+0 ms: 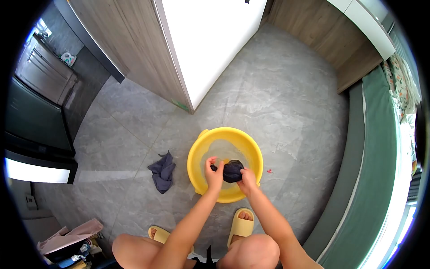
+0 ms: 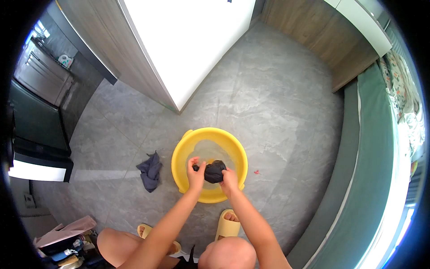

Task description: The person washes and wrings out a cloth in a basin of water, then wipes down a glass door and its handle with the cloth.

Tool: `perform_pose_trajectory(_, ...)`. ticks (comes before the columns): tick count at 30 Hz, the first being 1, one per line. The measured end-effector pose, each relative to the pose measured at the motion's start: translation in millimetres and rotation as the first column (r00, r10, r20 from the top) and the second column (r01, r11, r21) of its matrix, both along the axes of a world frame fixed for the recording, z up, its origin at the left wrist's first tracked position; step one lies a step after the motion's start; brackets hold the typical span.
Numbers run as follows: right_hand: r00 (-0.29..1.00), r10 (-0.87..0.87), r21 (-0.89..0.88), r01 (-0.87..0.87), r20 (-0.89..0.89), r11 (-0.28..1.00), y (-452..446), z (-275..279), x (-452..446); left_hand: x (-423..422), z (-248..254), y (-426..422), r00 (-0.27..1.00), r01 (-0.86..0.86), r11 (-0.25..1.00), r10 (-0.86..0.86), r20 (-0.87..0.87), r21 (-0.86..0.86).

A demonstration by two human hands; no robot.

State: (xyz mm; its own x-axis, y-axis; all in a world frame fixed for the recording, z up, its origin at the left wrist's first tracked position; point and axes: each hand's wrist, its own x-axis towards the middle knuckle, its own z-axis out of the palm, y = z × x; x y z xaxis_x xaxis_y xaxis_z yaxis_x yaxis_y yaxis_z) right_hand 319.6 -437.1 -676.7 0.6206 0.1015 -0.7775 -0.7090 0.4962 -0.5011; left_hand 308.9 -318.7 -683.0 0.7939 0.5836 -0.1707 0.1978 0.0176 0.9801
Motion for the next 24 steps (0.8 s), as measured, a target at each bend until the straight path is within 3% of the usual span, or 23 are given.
perform_pose_trajectory(2, 1.000, -0.013, 0.048, 0.014, -0.017, 0.999, 7.8, 1.1, -7.2, 3.2, -37.2, 4.3, 0.993, -0.096, 0.920, 0.062, -0.102, -0.380)
perform_pose_trajectory(3, 0.999, -0.013, 0.094, 0.017, -0.042, 0.995, 12.0, 6.3, -9.5, 3.0, -22.9, 7.3, 0.989, -0.101, 0.780, 0.009, -0.151, -0.617)
perform_pose_trajectory(5, 0.996, -0.007, 0.185, 0.023, -0.088, 0.983, 17.7, 20.7, -12.8, 2.2, 20.8, 12.4, 0.974, -0.138, 0.335, -0.126, -0.189, -0.932)
perform_pose_trajectory(6, 0.997, 0.029, 0.222, -0.012, -0.072, 0.975, 18.5, 25.8, -12.0, 2.4, 17.8, 12.6, 0.983, -0.056, 0.325, -0.147, -0.109, -0.944)
perform_pose_trajectory(9, 0.914, 0.394, -0.162, -0.405, -0.098, 0.900, 8.3, 50.1, -7.3, 2.5, 11.7, 13.0, 0.971, -0.054, 0.576, -0.160, -0.178, -0.815)
perform_pose_trajectory(11, 0.873, 0.436, -0.352, -0.345, 0.221, 0.870, 2.0, 22.0, -17.7, 3.9, -0.5, 8.7, 0.986, -0.055, 0.734, -0.065, -0.151, -0.677)
perform_pose_trajectory(12, 0.808, 0.462, -0.434, -0.290, 0.367, 0.853, 1.5, 19.4, -20.5, 5.5, 1.5, 6.1, 0.991, -0.064, 0.800, -0.019, -0.132, -0.597)
perform_pose_trajectory(14, 0.449, 0.756, -0.723, -0.289, 0.476, 0.628, -5.6, 14.6, -22.5, 3.8, 5.7, -1.8, 0.994, -0.094, 0.829, 0.043, -0.105, -0.551)
perform_pose_trajectory(15, 0.235, 0.861, -0.838, -0.222, 0.451, 0.499, -7.7, 16.3, -22.2, 2.9, 9.7, -6.8, 0.993, -0.110, 0.842, 0.073, -0.090, -0.528)
perform_pose_trajectory(16, 0.174, 0.904, -0.917, -0.014, 0.391, 0.399, -5.5, 13.0, -20.7, 1.3, 13.7, -11.7, 0.997, -0.071, 0.840, 0.038, -0.072, -0.538)
perform_pose_trajectory(19, 0.342, 0.878, -0.868, -0.253, 0.334, 0.428, -7.9, 6.4, -4.9, -0.2, 26.1, -19.1, 0.994, 0.068, 0.847, -0.102, -0.036, -0.528)
perform_pose_trajectory(22, 0.161, 0.987, -0.941, -0.330, 0.017, 0.070, -19.5, 14.6, 8.6, 7.3, 21.1, -9.5, 0.948, 0.226, 0.820, -0.310, -0.076, -0.526)
perform_pose_trajectory(24, 0.031, 0.999, -0.989, -0.145, 0.019, 0.024, -25.6, 25.8, 11.0, 16.2, 13.2, 11.2, 0.895, 0.177, 0.659, -0.417, -0.159, -0.732)
